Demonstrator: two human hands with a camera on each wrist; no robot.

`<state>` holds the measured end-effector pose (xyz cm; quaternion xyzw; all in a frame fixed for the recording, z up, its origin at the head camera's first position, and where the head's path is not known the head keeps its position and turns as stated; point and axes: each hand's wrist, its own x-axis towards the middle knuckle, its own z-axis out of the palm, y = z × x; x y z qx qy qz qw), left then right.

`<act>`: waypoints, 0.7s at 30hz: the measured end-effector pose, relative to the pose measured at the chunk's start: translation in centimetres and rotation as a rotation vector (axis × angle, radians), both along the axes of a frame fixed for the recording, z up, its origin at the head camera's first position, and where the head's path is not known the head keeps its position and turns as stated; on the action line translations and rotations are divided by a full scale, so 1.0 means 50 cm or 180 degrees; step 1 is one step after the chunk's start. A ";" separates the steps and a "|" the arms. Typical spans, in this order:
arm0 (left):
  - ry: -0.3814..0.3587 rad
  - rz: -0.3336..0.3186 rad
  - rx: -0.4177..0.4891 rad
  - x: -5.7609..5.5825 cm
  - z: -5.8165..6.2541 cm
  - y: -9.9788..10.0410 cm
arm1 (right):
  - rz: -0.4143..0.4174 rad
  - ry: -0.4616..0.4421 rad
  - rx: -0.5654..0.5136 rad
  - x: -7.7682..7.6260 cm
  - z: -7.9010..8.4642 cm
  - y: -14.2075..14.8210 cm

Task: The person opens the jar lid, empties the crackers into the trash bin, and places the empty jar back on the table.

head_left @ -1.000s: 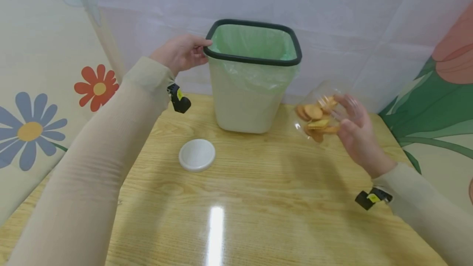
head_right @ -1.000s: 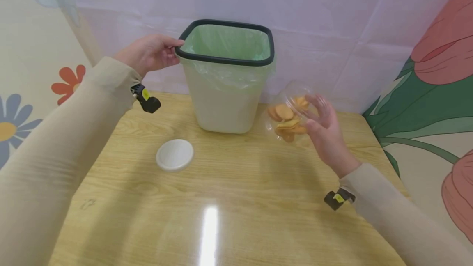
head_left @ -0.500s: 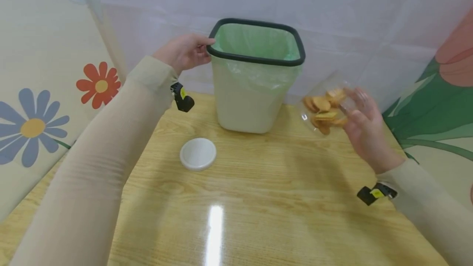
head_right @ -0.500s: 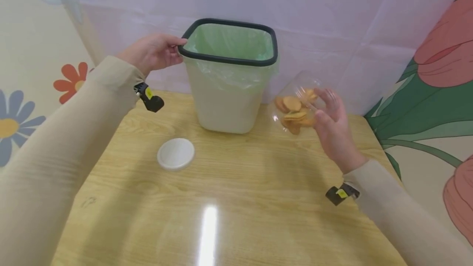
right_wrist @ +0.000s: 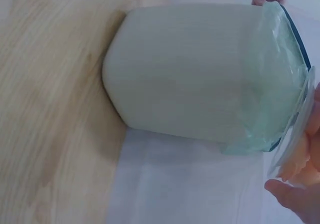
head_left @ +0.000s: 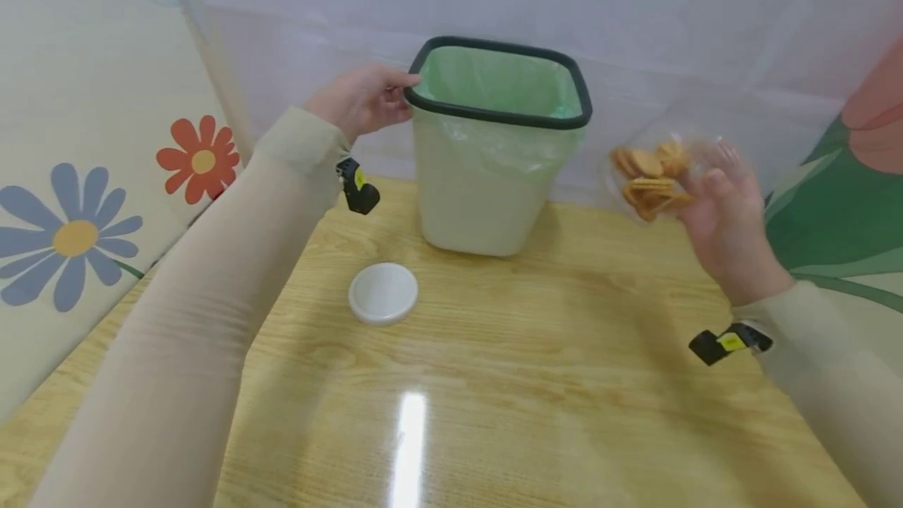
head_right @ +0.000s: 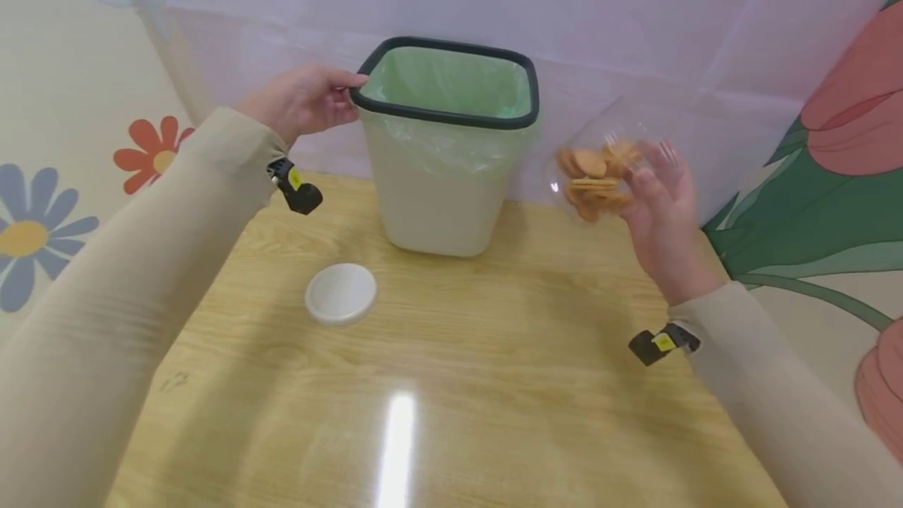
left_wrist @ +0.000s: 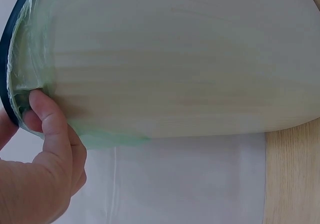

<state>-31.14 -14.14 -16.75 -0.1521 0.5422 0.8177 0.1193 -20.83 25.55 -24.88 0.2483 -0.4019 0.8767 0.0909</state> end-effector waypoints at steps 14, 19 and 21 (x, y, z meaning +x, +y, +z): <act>0.0065 -0.0018 -0.0062 0.006 -0.010 0.004 | -0.0425 -0.0537 0.0235 -0.047 0.060 0.016; 0.0090 0.0004 -0.0099 0.009 -0.009 -0.002 | -0.0463 -0.0563 0.0305 -0.073 0.078 0.009; 0.0109 0.0024 -0.0110 0.010 -0.009 -0.003 | -0.0505 -0.0537 0.0368 -0.083 0.084 0.005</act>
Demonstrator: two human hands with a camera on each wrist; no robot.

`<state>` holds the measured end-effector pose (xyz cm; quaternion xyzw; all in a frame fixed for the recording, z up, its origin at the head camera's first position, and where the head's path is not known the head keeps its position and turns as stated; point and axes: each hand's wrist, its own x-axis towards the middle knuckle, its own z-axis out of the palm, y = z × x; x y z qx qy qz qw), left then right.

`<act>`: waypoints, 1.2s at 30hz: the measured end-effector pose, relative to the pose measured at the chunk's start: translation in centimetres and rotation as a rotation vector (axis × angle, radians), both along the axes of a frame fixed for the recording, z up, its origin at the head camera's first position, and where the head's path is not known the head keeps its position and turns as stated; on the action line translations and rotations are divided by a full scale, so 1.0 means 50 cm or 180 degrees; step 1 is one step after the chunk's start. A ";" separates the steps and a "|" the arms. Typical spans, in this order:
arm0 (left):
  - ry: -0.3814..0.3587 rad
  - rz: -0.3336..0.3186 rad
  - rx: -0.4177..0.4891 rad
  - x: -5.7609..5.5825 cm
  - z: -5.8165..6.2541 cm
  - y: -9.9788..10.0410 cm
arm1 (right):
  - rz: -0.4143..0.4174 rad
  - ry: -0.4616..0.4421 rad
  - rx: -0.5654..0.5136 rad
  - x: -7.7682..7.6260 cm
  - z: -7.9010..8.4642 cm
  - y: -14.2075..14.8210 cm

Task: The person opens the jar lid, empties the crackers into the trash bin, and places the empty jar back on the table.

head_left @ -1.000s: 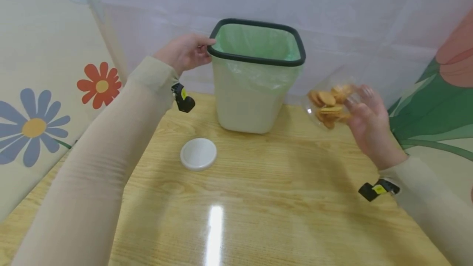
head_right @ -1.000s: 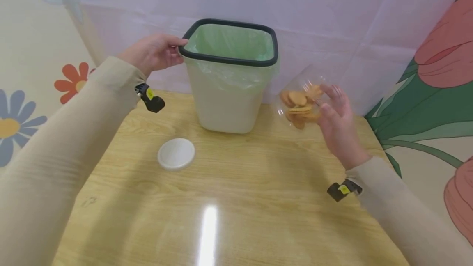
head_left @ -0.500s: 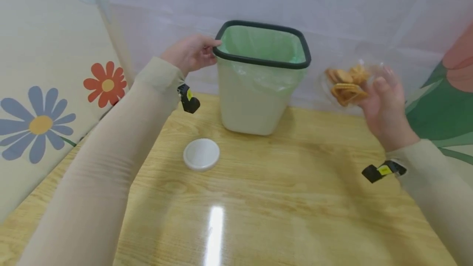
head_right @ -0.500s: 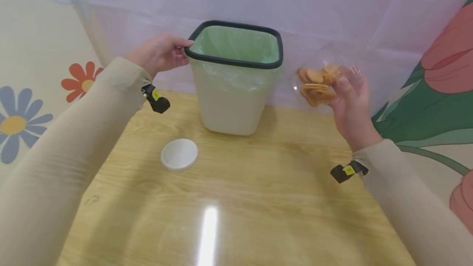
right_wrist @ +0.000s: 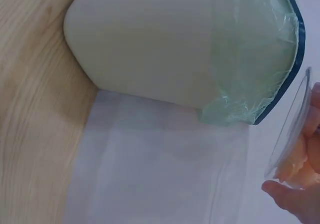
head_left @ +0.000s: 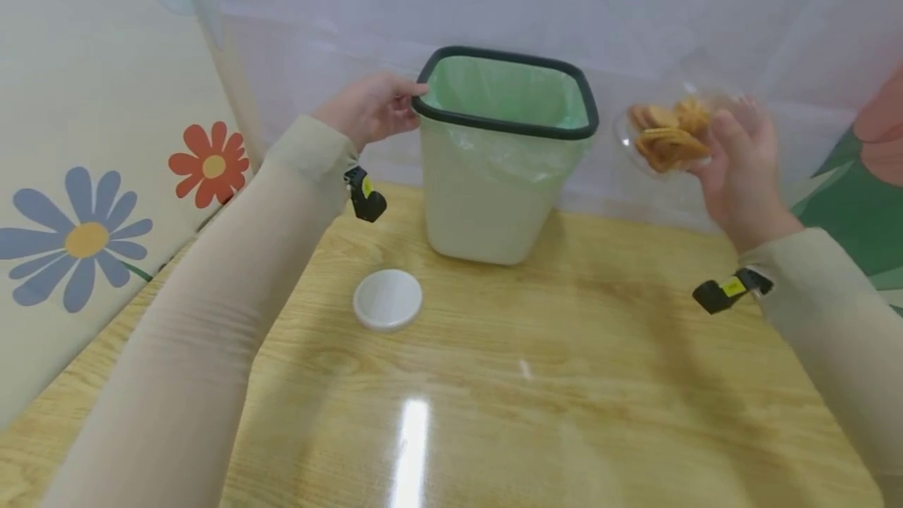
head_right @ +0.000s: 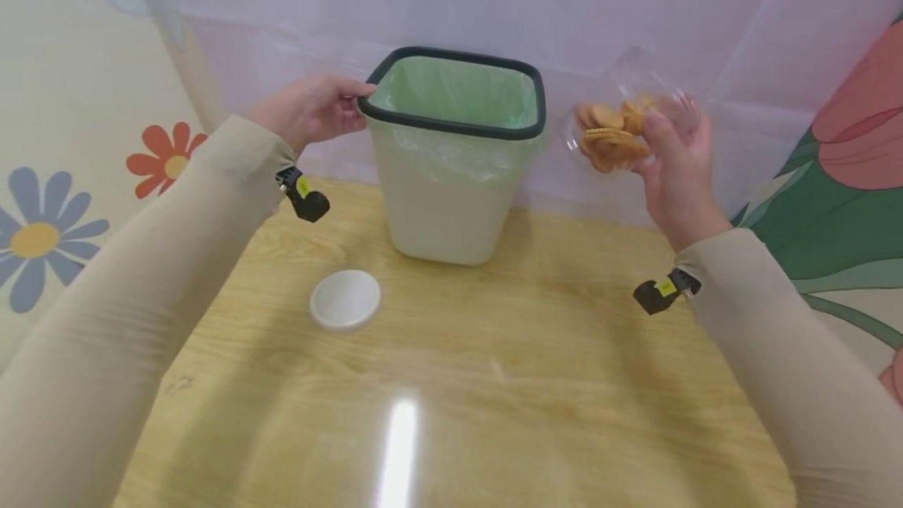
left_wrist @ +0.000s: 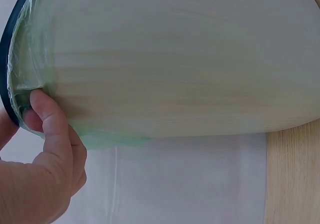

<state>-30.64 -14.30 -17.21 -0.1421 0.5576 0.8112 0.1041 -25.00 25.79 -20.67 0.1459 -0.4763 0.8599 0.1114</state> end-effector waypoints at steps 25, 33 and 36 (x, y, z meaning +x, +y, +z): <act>0.0091 -0.0131 -0.0077 -0.005 -0.016 0.033 | -0.0230 -0.0183 0.1148 -0.039 0.062 0.007; 0.0122 -0.0132 -0.0104 -0.004 -0.013 0.031 | -0.0235 -0.0128 0.1869 -0.053 0.103 -0.005; 0.0109 -0.0116 -0.0094 -0.003 -0.012 0.030 | -0.0230 -0.0059 0.1997 -0.063 0.113 -0.011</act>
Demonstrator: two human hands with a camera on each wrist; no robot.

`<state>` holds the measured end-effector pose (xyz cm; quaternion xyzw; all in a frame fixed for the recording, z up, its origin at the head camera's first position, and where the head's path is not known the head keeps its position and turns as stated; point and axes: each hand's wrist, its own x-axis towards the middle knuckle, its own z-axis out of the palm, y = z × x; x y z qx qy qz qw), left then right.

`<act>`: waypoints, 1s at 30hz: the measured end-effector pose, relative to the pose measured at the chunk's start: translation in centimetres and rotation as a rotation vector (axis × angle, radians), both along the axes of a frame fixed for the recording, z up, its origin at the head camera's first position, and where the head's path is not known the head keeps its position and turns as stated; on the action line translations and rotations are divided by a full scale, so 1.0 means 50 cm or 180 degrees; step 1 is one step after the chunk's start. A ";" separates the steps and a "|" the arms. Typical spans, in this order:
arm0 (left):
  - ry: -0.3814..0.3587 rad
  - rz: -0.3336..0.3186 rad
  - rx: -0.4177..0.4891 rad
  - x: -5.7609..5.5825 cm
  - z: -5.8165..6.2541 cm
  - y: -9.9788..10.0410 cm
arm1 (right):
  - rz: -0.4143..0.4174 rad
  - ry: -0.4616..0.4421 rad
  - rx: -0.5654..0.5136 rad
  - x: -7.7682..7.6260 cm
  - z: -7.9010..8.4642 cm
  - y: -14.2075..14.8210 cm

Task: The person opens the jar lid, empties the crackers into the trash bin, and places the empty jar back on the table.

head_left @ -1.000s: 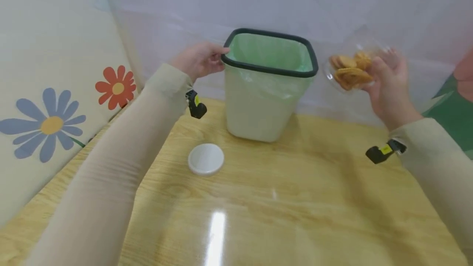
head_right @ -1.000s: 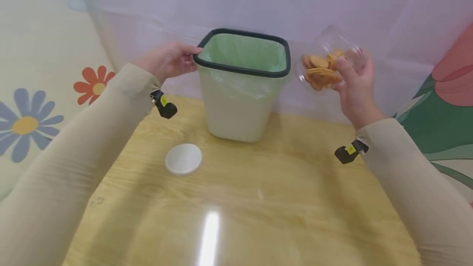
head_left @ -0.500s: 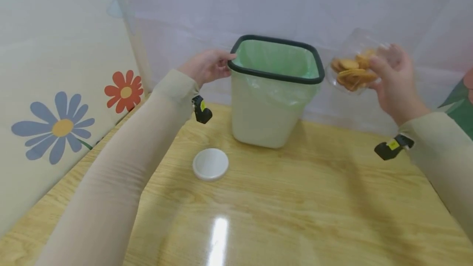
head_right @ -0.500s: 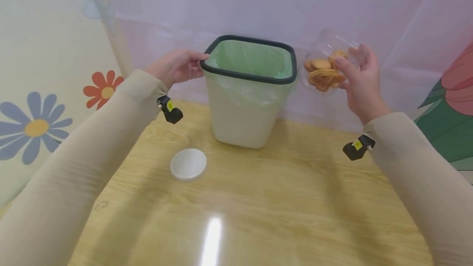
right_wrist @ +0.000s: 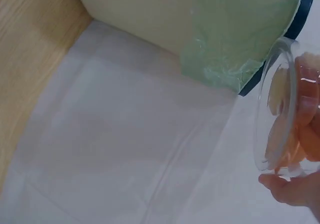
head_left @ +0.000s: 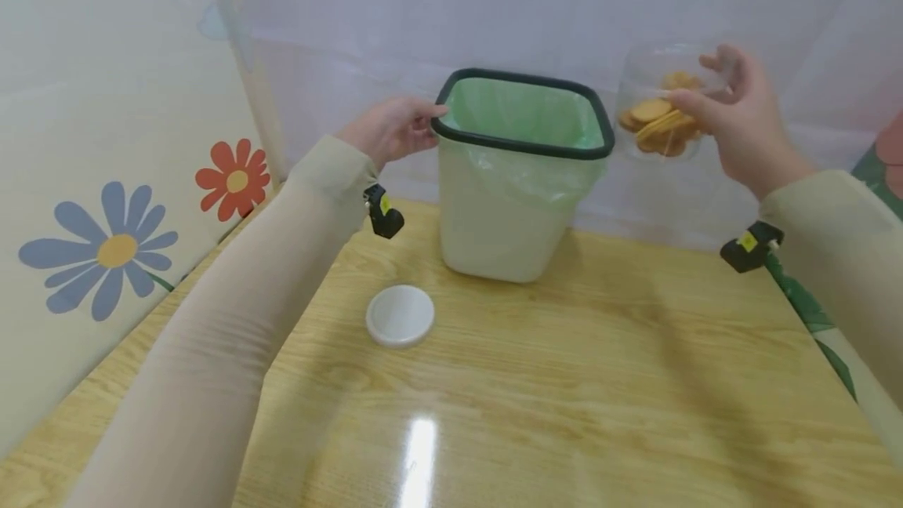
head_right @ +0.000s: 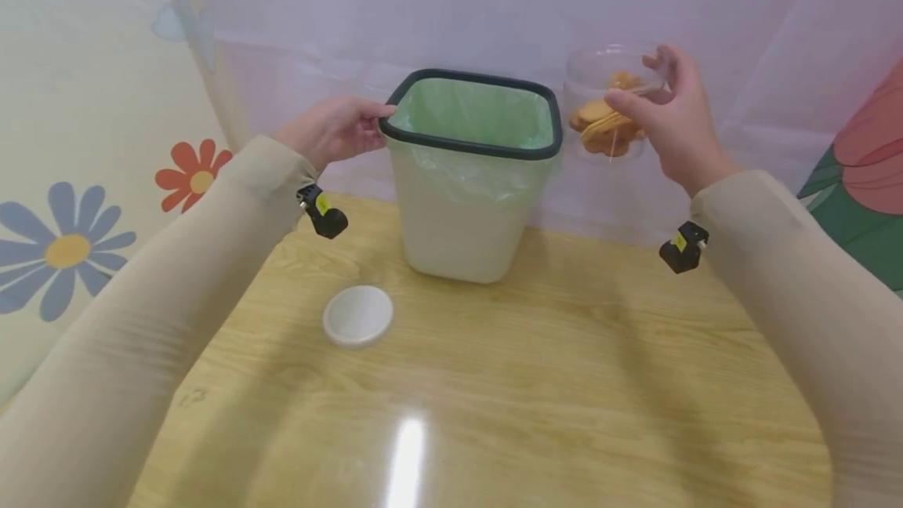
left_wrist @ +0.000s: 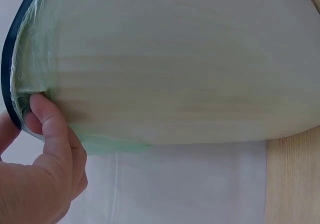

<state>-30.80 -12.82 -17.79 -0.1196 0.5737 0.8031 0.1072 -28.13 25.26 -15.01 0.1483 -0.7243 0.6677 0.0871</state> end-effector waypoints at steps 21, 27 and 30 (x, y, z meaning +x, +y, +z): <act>-0.0078 0.0019 0.0071 -0.010 0.000 -0.002 | -0.0211 0.0569 0.2374 -0.026 0.041 -0.045; -0.0078 0.0030 0.0065 -0.007 0.001 0.004 | -0.0116 0.0507 0.2674 -0.026 0.055 -0.056; -0.0080 0.0034 0.0072 -0.007 0.002 0.004 | -0.0123 0.0600 0.2793 -0.029 0.059 -0.064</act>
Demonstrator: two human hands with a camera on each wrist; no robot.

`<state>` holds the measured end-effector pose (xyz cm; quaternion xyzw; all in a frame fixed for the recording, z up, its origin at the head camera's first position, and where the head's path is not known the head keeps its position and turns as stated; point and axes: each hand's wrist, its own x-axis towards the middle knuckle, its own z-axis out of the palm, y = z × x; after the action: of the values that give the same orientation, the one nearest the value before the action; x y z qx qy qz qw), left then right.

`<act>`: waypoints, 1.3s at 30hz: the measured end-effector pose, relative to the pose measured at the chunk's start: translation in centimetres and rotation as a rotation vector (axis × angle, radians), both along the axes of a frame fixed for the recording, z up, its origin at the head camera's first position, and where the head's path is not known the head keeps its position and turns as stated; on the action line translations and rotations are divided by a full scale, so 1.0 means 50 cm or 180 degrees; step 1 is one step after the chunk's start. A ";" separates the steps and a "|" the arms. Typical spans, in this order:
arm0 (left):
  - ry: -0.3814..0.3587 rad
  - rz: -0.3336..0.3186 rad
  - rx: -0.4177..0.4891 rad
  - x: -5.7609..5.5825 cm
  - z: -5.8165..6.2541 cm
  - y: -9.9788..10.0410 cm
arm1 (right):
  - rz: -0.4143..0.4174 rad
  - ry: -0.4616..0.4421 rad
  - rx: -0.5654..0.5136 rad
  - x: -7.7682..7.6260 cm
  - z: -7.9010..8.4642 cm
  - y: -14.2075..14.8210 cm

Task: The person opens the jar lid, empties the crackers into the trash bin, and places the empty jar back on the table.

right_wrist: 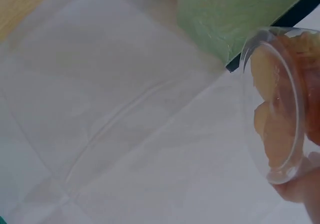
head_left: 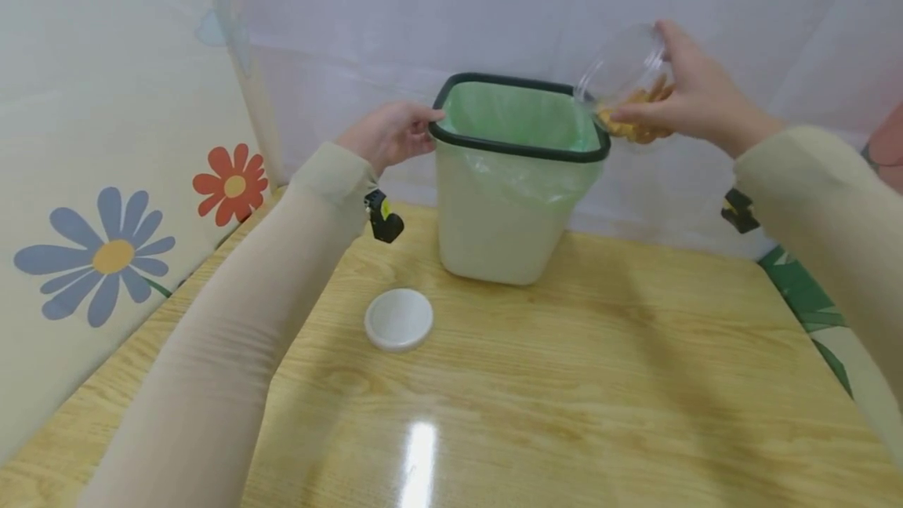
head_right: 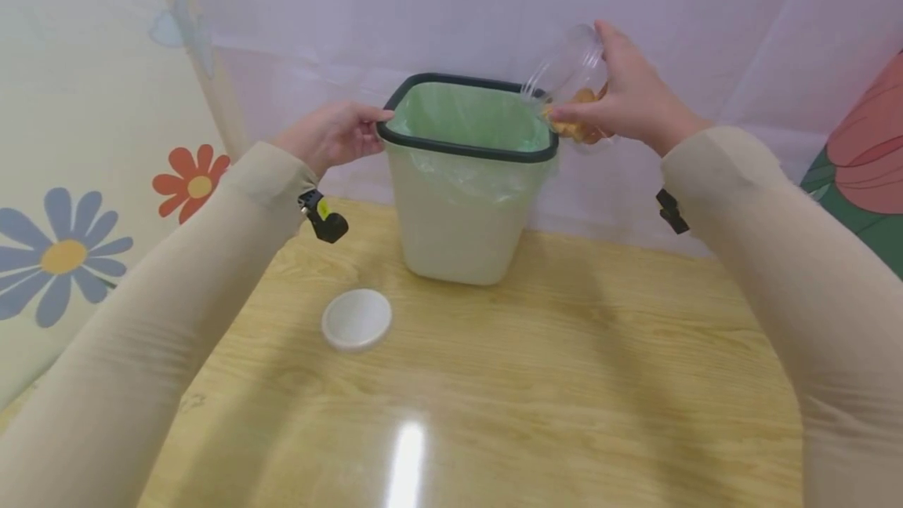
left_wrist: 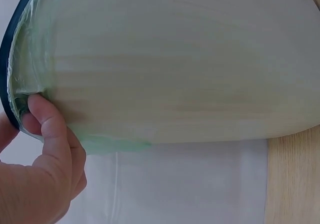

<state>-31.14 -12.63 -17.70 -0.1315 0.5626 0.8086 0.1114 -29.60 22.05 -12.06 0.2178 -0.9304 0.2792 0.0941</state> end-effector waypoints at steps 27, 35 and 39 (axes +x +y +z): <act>0.0123 -0.0059 -0.0209 -0.006 -0.003 0.003 | -0.0065 0.1518 0.1975 -0.006 -0.014 -0.053; 0.0022 -0.0006 -0.0180 -0.004 0.001 -0.002 | 0.0016 0.2049 0.2213 -0.002 -0.005 -0.055; 0.0029 -0.0022 -0.0138 -0.003 0.001 -0.005 | 0.0045 0.2062 0.2366 -0.001 -0.002 -0.055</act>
<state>-31.27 -12.87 -17.65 -0.1282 0.5810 0.7964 0.1088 -29.67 19.28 -12.19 0.3187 -0.8885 -0.1530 0.2926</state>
